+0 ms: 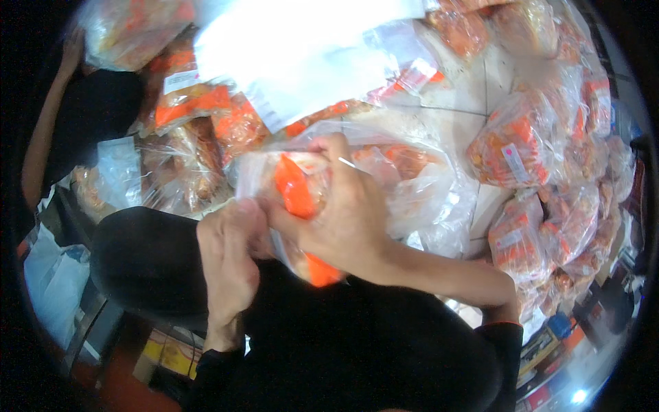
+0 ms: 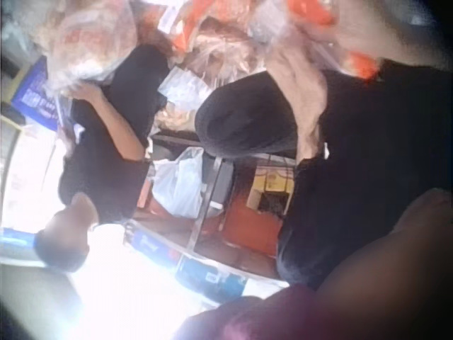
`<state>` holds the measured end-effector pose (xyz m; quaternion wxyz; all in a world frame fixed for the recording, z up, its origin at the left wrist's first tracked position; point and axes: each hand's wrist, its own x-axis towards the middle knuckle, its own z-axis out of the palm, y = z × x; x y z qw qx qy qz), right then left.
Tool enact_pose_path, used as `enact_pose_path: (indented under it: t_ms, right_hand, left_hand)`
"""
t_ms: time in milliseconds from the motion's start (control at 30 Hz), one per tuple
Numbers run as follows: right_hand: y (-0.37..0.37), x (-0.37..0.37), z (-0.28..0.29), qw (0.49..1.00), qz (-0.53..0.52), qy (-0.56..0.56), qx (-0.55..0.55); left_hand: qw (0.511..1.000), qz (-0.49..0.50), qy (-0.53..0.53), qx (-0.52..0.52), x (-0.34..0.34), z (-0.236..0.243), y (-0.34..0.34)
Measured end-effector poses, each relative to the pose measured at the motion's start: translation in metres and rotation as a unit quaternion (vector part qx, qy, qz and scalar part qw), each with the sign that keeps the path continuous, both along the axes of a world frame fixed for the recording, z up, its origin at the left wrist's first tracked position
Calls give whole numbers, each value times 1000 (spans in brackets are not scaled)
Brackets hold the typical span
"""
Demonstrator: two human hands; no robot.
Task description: The person sits on the floor and repeatedly picks up vacuum-sealed chicken packages, places them into a larger clear plastic bag, and ties the bag closed. The person repeats this process with multiple packages, stacking the filled bags on the floor.
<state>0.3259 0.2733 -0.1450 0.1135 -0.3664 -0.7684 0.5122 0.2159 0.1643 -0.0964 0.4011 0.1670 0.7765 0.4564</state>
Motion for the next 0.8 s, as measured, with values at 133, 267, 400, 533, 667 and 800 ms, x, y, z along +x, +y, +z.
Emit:
enact_pose_path:
  t_ms: [133,267,400,533,667,800]
  right_hand:
    - [-2,-6,-20,994,-26,66,-78]
    - [13,18,-4,966,8,111,-233]
    - [39,86,29,994,-35,-51,88]
    - [47,133,11,967,-99,-234,15]
    - [28,151,-14,932,-279,32,-229]
    - [25,149,2,799,-336,282,-413]
  left_hand:
    - [996,-29,78,-30,-6,-1,-3]
    - [995,-61,78,-23,-4,-6,-5]
    - [987,-59,139,-48,-3,-13,-5]
    - [981,-84,159,-71,-4,-13,-7]
    - [972,-118,189,-74,-1,-9,-11]
    - [973,-93,199,-67,-6,-8,-8]
